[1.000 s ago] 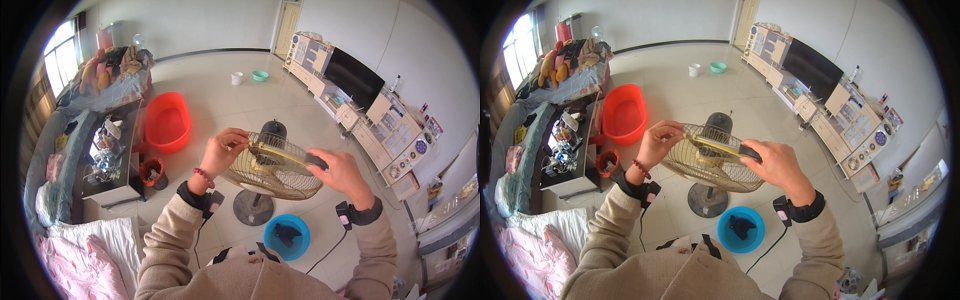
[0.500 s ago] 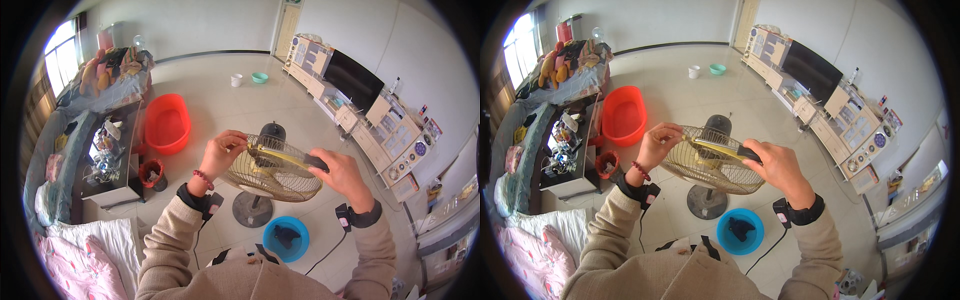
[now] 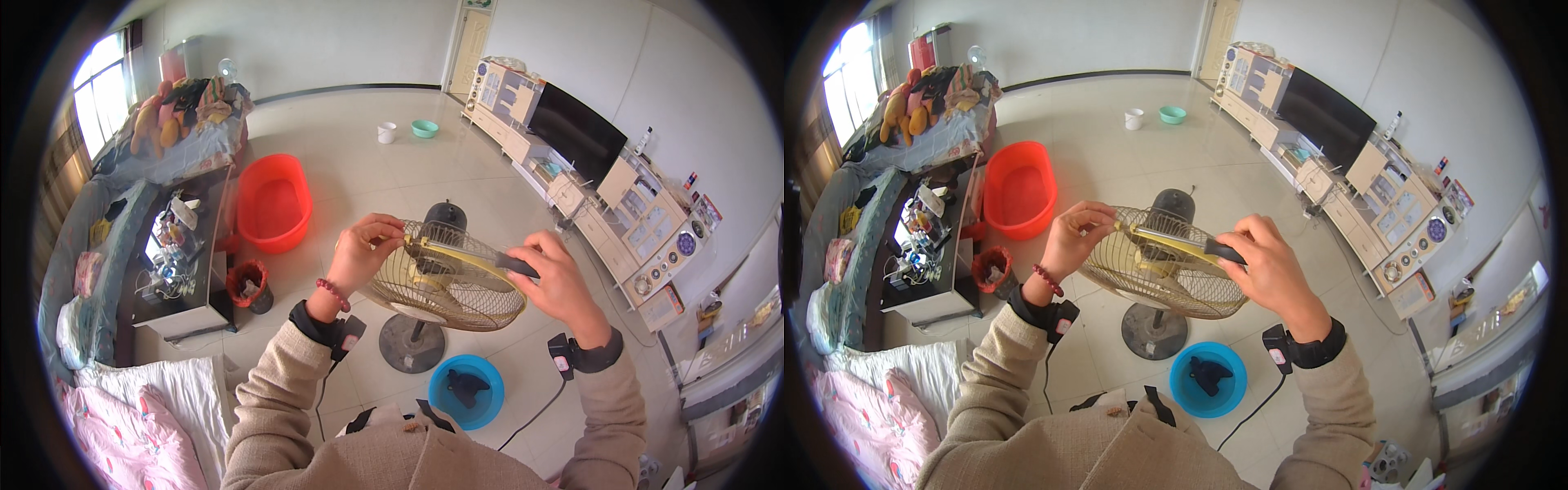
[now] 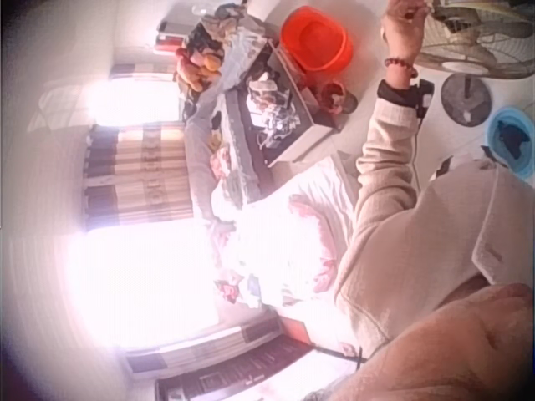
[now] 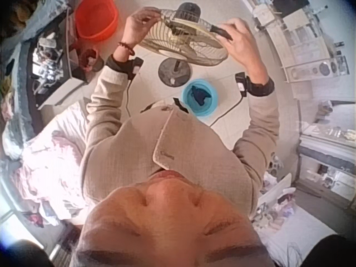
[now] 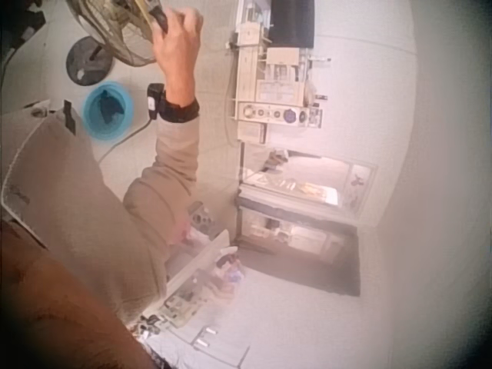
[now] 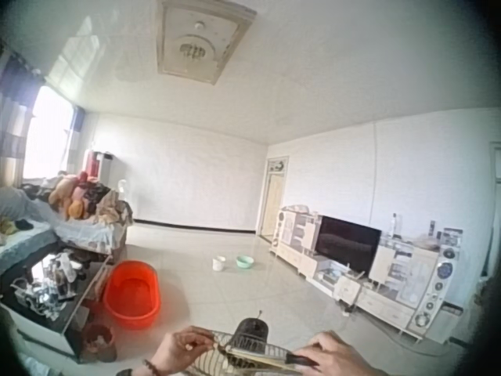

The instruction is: The person removes the front grille of a standing fan using a screwdriver. They unscrew the retaining ring, detach the grille, and place it into a red basin. The person then walks toward a window and briefly touches a pile of clothes.

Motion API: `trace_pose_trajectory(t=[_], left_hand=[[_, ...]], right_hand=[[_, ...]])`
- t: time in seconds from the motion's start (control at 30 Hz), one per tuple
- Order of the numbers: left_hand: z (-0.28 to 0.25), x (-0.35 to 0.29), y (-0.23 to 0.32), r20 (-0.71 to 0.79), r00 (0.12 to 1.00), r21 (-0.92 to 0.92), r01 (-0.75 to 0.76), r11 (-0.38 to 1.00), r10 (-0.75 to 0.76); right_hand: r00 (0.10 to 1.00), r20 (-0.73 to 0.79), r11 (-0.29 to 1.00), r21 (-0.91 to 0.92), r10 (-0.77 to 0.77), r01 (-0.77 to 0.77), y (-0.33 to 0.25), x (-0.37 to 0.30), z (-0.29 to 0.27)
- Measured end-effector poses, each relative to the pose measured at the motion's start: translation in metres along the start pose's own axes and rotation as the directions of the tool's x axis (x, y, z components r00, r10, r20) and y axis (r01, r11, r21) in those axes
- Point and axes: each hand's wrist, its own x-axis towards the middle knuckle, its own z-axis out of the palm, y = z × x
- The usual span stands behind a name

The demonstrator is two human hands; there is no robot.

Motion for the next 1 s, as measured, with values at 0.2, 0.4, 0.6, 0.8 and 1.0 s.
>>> trace_pose_trajectory(t=[0.2,0.4,0.6,0.8,1.0], left_hand=[[0.0005,-0.0002,0.0014,0.002,1.000,0.008,0.023,1.000,-0.023],[0.0007,-0.0002,0.0010,0.000,1.000,0.002,0.019,1.000,-0.019],[0.0011,-0.0007,0.0012,-0.001,0.999,-0.003,0.041,0.999,-0.041],[0.0011,-0.0001,0.0007,-0.002,1.000,-0.013,0.019,1.000,-0.019],[0.0011,-0.0009,0.0009,-0.012,1.000,-0.012,0.008,1.000,-0.008]], right_hand=[[0.971,0.174,0.979,0.093,0.165,-0.183,-0.0012,-0.0029,0.0012],[0.983,0.055,0.984,0.012,0.178,-0.178,-0.0012,-0.0030,0.0027],[0.997,-0.077,0.996,-0.092,-0.003,-0.004,-0.0014,-0.0009,0.0011],[0.970,0.146,0.980,-0.001,0.195,-0.197,-0.0040,-0.0056,0.0034],[0.993,0.013,0.988,-0.099,0.120,-0.118,-0.0061,-0.0043,0.0048]])
